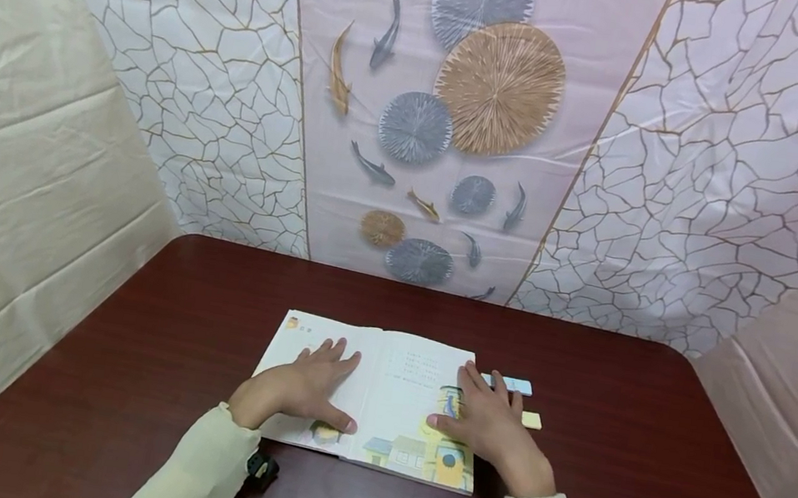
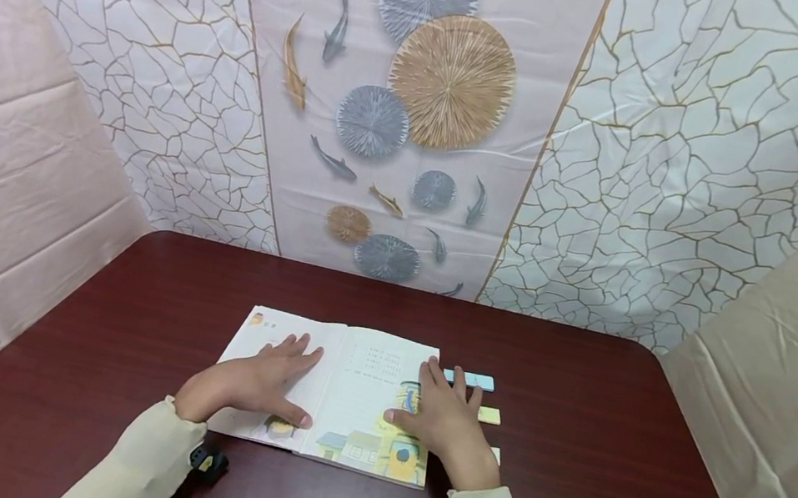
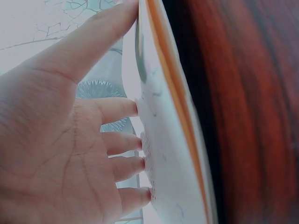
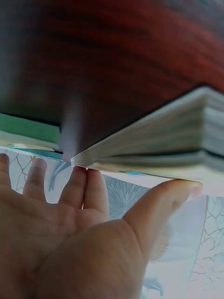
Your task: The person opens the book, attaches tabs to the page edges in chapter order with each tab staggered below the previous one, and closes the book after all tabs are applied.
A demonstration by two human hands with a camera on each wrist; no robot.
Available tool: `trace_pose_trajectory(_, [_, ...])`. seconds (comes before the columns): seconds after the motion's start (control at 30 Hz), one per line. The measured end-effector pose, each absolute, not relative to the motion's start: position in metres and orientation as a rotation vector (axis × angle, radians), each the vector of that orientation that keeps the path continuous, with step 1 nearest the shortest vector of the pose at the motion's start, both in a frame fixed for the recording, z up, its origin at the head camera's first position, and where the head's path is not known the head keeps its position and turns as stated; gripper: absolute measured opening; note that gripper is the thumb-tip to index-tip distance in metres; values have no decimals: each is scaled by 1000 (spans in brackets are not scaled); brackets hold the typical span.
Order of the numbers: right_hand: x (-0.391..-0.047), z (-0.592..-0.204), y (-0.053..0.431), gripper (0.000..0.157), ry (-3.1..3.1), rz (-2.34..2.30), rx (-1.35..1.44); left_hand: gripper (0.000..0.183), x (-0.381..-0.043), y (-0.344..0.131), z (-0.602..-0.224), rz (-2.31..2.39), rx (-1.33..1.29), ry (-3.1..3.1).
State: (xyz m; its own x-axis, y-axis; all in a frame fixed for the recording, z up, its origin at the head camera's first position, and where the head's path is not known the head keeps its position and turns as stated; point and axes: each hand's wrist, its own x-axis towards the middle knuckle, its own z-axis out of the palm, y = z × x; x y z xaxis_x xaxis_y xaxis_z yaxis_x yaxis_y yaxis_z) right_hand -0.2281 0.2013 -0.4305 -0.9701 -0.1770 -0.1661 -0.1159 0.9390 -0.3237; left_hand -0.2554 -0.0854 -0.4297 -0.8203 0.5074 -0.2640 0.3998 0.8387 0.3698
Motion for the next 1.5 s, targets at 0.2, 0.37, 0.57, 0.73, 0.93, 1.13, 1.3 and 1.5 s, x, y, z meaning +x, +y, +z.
trace_pose_trajectory(0.2, [-227, -429, 199, 94, 2891, -496, -194, 110, -255, -85, -429, 429, 684, 2663])
trace_pose_trajectory(0.37, [-226, -428, 198, 90, 2892, -466, -203, 109, -256, -85, -429, 443, 686, 2663])
trace_pose_trajectory(0.57, [-223, -428, 195, 82, 2917, -433, -236, 110, -255, -87, -431, 459, 687, 2650])
trace_pose_trajectory(0.73, [-220, -420, 187, 77, 2960, -382, -140, 110, -255, -89, -431, 456, 691, 2644])
trace_pose_trajectory(0.93, [-216, -397, 185, 84, 2915, -714, 87, 111, -257, -88, -430, 452, 701, 2645])
trace_pose_trajectory(1.13, [-214, -382, 192, 74, 2907, -1302, 46, 111, -258, -87, -429, 462, 705, 2646])
trace_pose_trajectory(1.3, [-216, -382, 179, 48, 2493, -2021, 87, 111, -258, -88, -429, 467, 713, 2646])
trace_pose_trajectory(1.5, [-216, -401, 152, 31, 2138, -2201, 129, 108, -255, -88, -429, 496, 727, 2665])
